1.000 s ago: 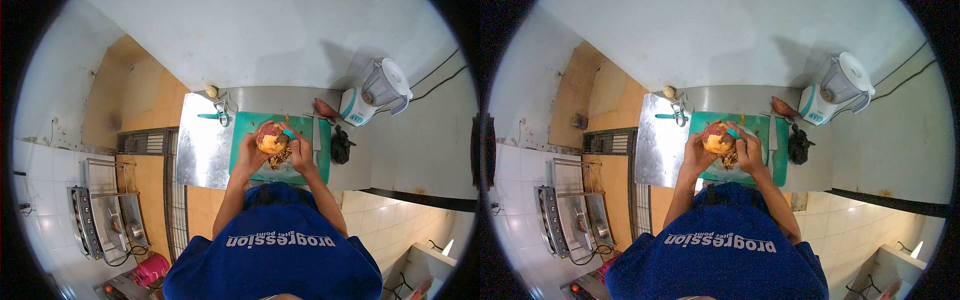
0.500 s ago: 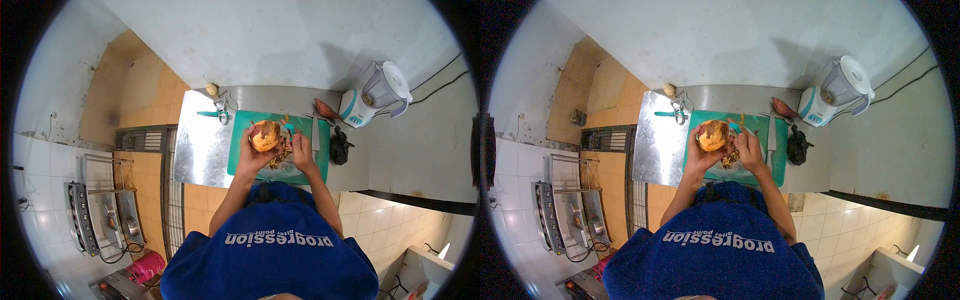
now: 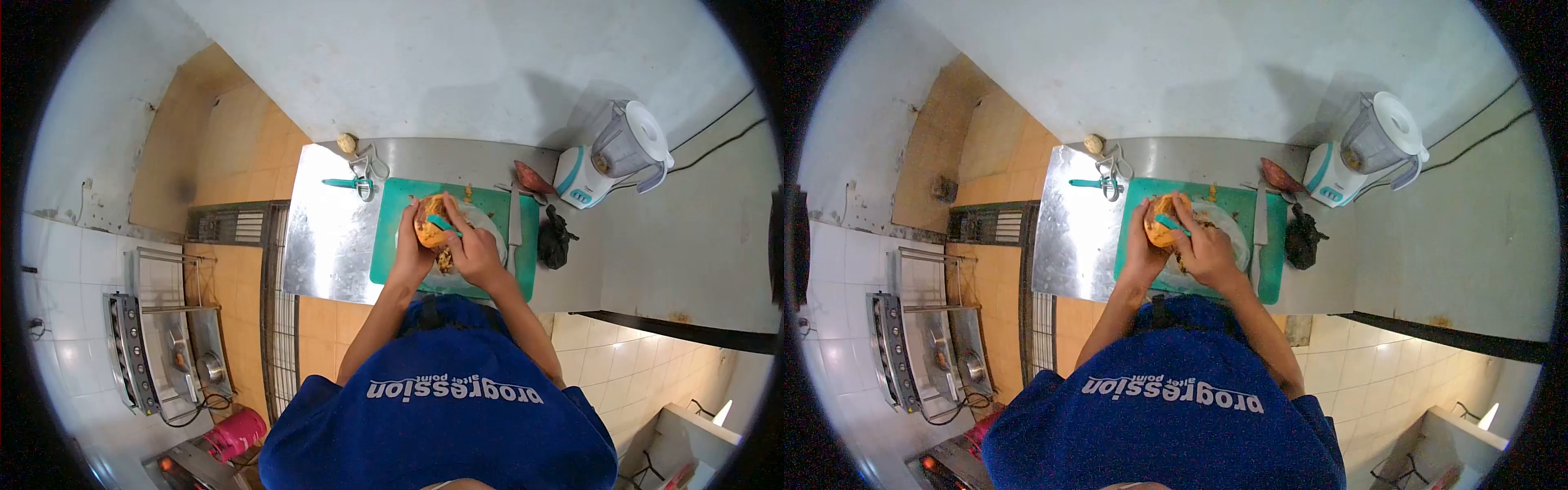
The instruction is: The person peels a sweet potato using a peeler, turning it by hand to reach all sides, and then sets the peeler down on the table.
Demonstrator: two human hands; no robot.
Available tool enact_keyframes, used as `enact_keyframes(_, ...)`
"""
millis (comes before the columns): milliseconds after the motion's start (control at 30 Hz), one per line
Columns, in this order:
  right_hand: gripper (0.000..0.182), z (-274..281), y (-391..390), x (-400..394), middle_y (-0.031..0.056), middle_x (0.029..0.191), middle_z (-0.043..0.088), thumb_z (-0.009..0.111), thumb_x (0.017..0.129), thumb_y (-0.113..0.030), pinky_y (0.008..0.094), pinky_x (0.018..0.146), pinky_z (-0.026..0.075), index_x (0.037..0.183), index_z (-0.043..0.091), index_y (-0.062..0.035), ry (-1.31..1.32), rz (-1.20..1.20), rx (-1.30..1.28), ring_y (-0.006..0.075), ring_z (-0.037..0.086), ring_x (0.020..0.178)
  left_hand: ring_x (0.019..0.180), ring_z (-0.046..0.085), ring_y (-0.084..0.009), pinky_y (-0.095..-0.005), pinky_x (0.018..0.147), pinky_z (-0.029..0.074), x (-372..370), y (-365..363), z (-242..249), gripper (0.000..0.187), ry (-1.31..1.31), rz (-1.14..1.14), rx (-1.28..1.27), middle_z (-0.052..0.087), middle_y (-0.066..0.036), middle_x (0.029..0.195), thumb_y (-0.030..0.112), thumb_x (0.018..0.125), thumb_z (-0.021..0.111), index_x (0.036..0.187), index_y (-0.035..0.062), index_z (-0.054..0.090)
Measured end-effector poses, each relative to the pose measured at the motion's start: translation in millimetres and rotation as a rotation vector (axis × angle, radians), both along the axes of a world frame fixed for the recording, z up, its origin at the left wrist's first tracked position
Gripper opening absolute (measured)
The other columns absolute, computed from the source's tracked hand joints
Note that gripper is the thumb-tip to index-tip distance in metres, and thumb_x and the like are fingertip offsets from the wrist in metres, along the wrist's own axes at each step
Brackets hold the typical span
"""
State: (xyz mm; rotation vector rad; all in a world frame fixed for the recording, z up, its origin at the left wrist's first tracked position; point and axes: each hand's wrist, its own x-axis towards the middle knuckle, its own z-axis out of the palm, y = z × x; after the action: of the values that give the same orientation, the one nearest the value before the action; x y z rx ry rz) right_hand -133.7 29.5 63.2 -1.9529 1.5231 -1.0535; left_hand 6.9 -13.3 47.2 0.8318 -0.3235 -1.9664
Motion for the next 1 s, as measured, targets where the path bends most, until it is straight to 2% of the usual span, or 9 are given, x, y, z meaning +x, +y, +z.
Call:
enact_keyframes(133, 0.055, 3.8, -5.6, 4.3, 0.0217, 0.057, 0.052, 0.046, 0.104, -0.029, 0.0484, 0.058, 0.043, 0.156, 0.038, -0.0164, 0.167, -0.006, 0.017, 0.0434, 0.054, 0.055, 0.108, 0.063, -0.022, -0.0409, 0.092, 0.051, -5.9, -2.2, -1.9, 0.045, 0.009, 0.067, 0.0, 0.065, -0.008, 0.116, 0.046, 0.103, 0.039, 0.124, 0.0117, 0.059)
enact_keyframes(200, 0.053, 8.1, -9.5, 10.2, 0.0312, 0.089, 0.067, 0.047, 0.103, -0.033, 0.0539, 0.076, 0.051, 0.155, 0.039, -0.0251, 0.147, -0.096, 0.237, 0.0491, 0.065, 0.082, 0.106, 0.063, -0.0216, -0.0403, 0.091, 0.051, -7.3, -2.5, -8.5, 0.043, 0.02, 0.121, -0.013, 0.065, -0.007, 0.114, 0.046, 0.103, 0.038, 0.121, 0.0122, 0.059)
enact_keyframes(333, 0.051, -8.4, -15.0, 15.5, 0.0339, 0.097, 0.066, 0.043, 0.105, -0.033, 0.0545, 0.082, 0.051, 0.156, 0.038, -0.0243, -0.122, -0.113, 0.335, 0.0497, 0.065, 0.089, 0.106, 0.063, -0.0194, -0.0375, 0.092, 0.052, -8.2, -3.0, -19.8, 0.04, 0.085, 0.234, -0.043, 0.063, -0.005, 0.113, 0.042, 0.104, 0.04, 0.123, 0.0105, 0.056)
enact_keyframes(400, 0.052, -19.5, -13.1, 21.8, 0.0365, 0.108, 0.064, 0.04, 0.107, -0.034, 0.0534, 0.089, 0.049, 0.156, 0.037, -0.0196, -0.222, -0.112, 0.123, 0.0508, 0.063, 0.1, 0.106, 0.063, -0.0196, -0.0373, 0.092, 0.053, -10.6, -2.5, -16.1, 0.04, 0.103, 0.271, -0.046, 0.063, -0.006, 0.113, 0.043, 0.104, 0.04, 0.123, 0.0104, 0.056)
enact_keyframes(500, 0.055, -22.7, -5.6, 33.7, 0.0365, 0.115, 0.063, 0.039, 0.107, -0.033, 0.0525, 0.092, 0.049, 0.158, 0.032, -0.0145, -0.239, -0.102, 0.126, 0.0517, 0.062, 0.106, 0.104, 0.063, -0.0202, -0.0369, 0.092, 0.053, -11.8, -1.7, -6.3, 0.04, 0.141, 0.376, 0.018, 0.063, -0.006, 0.112, 0.044, 0.104, 0.041, 0.121, 0.0106, 0.056)
enact_keyframes(733, 0.06, -8.7, -10.4, 33.2, 0.0319, 0.111, 0.068, 0.037, 0.109, -0.034, 0.0509, 0.088, 0.05, 0.16, 0.023, -0.0082, -0.388, -0.048, 0.387, 0.0472, 0.067, 0.099, 0.101, 0.064, -0.0209, -0.0376, 0.088, 0.055, -5.9, -4.3, -26.9, 0.038, 0.151, 0.385, -0.083, 0.064, -0.007, 0.109, 0.044, 0.102, 0.047, 0.114, 0.0096, 0.056)
enact_keyframes(800, 0.06, 2.0, -11.0, 32.7, 0.0305, 0.115, 0.067, 0.037, 0.109, -0.035, 0.0489, 0.09, 0.049, 0.16, 0.023, -0.0059, -0.522, -0.021, 0.686, 0.0447, 0.067, 0.101, 0.1, 0.064, -0.0206, -0.0375, 0.088, 0.055, -6.2, -7.7, -24.8, 0.037, 0.14, 0.36, -0.126, 0.064, -0.007, 0.108, 0.043, 0.102, 0.049, 0.114, 0.0094, 0.056)
enact_keyframes(933, 0.058, -8.1, -8.9, 34.4, 0.0299, 0.117, 0.067, 0.036, 0.109, -0.033, 0.0473, 0.093, 0.049, 0.159, 0.024, -0.0058, -0.574, -0.004, 0.656, 0.0441, 0.066, 0.104, 0.099, 0.063, -0.0196, -0.0361, 0.089, 0.054, -6.0, -8.8, -25.4, 0.034, 0.122, 0.383, -0.189, 0.062, -0.007, 0.106, 0.04, 0.102, 0.05, 0.115, 0.0086, 0.055)
enact_keyframes(1000, 0.056, -21.0, -13.0, 38.8, 0.0292, 0.115, 0.067, 0.036, 0.109, -0.032, 0.0462, 0.094, 0.048, 0.158, 0.028, -0.0055, -0.453, -0.025, 0.246, 0.0426, 0.066, 0.103, 0.1, 0.063, -0.0197, -0.036, 0.09, 0.054, -6.4, -8.3, -27.4, 0.034, 0.127, 0.387, -0.233, 0.061, -0.007, 0.107, 0.038, 0.102, 0.05, 0.116, 0.0075, 0.054)
